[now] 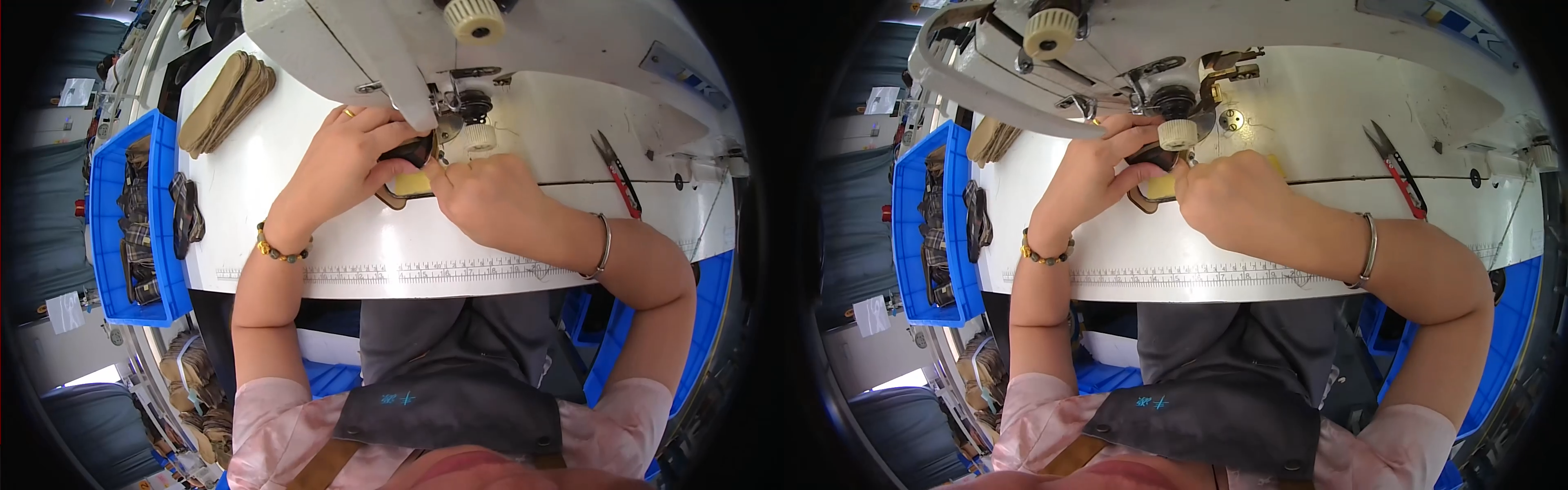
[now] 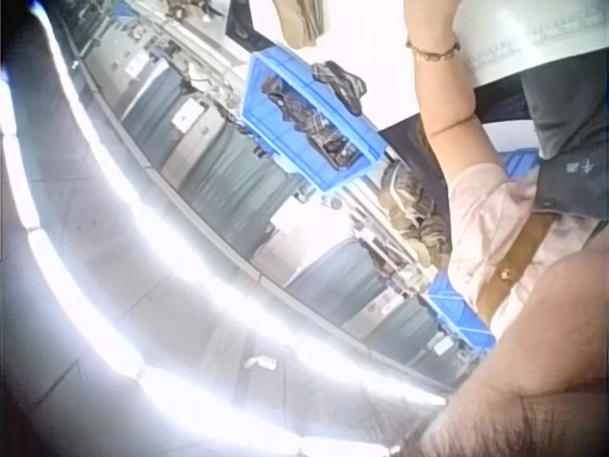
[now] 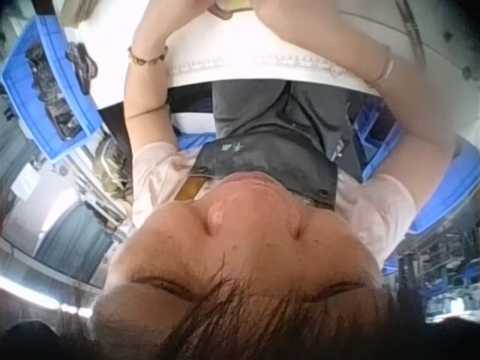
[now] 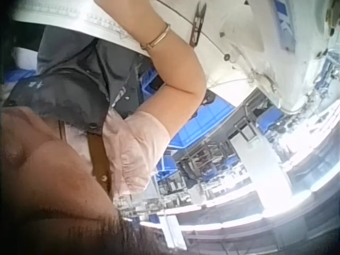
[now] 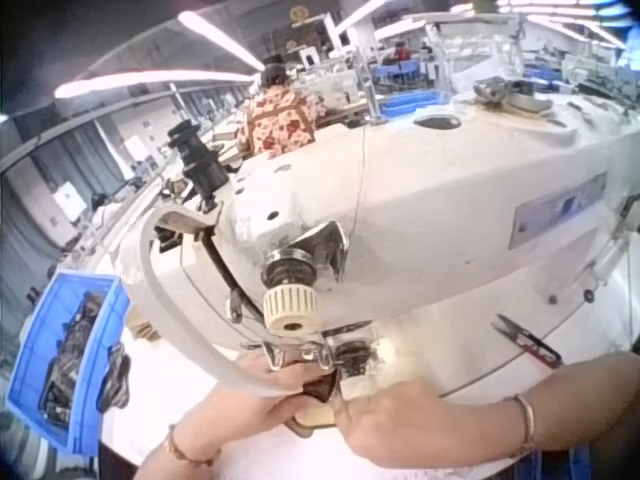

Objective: Sewing fabric and leather components to assemble pouches using an industrial sewing machine.

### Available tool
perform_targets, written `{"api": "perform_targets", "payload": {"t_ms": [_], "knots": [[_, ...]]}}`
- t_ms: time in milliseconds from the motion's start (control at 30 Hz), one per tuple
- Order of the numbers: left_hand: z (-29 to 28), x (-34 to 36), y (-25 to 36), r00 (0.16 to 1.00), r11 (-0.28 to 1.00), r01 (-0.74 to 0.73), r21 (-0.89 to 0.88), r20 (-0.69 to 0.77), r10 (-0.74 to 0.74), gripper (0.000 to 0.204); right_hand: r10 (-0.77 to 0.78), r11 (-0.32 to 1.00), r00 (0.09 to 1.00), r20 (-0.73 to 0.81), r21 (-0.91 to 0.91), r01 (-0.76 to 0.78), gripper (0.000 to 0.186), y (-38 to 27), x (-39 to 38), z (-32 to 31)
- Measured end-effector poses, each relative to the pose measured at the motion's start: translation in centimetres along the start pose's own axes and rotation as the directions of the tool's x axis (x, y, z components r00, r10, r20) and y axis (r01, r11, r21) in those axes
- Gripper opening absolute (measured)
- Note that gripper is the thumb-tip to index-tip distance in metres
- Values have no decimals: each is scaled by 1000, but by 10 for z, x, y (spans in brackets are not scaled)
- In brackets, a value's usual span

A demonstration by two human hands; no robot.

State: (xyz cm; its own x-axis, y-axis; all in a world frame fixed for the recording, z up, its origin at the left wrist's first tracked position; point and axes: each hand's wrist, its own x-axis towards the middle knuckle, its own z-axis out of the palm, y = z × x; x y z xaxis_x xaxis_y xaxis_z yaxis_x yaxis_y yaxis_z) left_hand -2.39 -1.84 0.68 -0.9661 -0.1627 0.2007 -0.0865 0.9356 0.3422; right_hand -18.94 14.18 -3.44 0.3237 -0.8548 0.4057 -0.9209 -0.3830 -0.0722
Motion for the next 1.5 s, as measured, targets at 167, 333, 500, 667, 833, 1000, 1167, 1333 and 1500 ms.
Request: {"api": "perform_targets", "payload": {"t_ms": [167, 333, 500, 667, 833, 1000, 1167, 1333, 1500], "knots": [[7, -1, -1, 997, 996, 60, -63, -46, -63, 33, -29, 999, 998, -51, 18, 30, 20, -1, -1, -1], [11, 0, -2, 993, 993, 88, -82, -76, -94, 28, -22, 999, 999, -24, 25, 23, 27, 1, -2, 2], [11, 1, -6, 994, 993, 46, -106, -96, -56, 27, -33, 999, 998, -56, 27, 34, 22, 1, -1, 2], [16, 1, -5, 989, 984, 76, -163, -110, -95, 23, -22, 999, 999, -47, 29, 23, 24, 1, -2, 0], [19, 3, -10, 982, 952, 93, -292, -130, -135, 23, 31, 999, 990, -139, 31, -27, 19, 8, 2, -4], [15, 3, -8, 989, 968, 72, -241, -105, -100, 27, 25, 999, 998, -60, -37, -27, 9, 6, 1, -7], [13, 3, -7, 992, 967, 115, -226, -28, -124, 30, -33, 995, 998, -53, -93, 28, 10, 4, 2, -11], [16, 2, -4, 988, 964, 112, -241, -78, -135, 30, -34, 995, 997, -64, -100, 28, 9, -1, -2, -8], [23, 2, -6, 979, 984, 49, -169, -185, -81, 25, -36, 997, 997, -70, -77, 31, 24, 0, -2, -7]]}}
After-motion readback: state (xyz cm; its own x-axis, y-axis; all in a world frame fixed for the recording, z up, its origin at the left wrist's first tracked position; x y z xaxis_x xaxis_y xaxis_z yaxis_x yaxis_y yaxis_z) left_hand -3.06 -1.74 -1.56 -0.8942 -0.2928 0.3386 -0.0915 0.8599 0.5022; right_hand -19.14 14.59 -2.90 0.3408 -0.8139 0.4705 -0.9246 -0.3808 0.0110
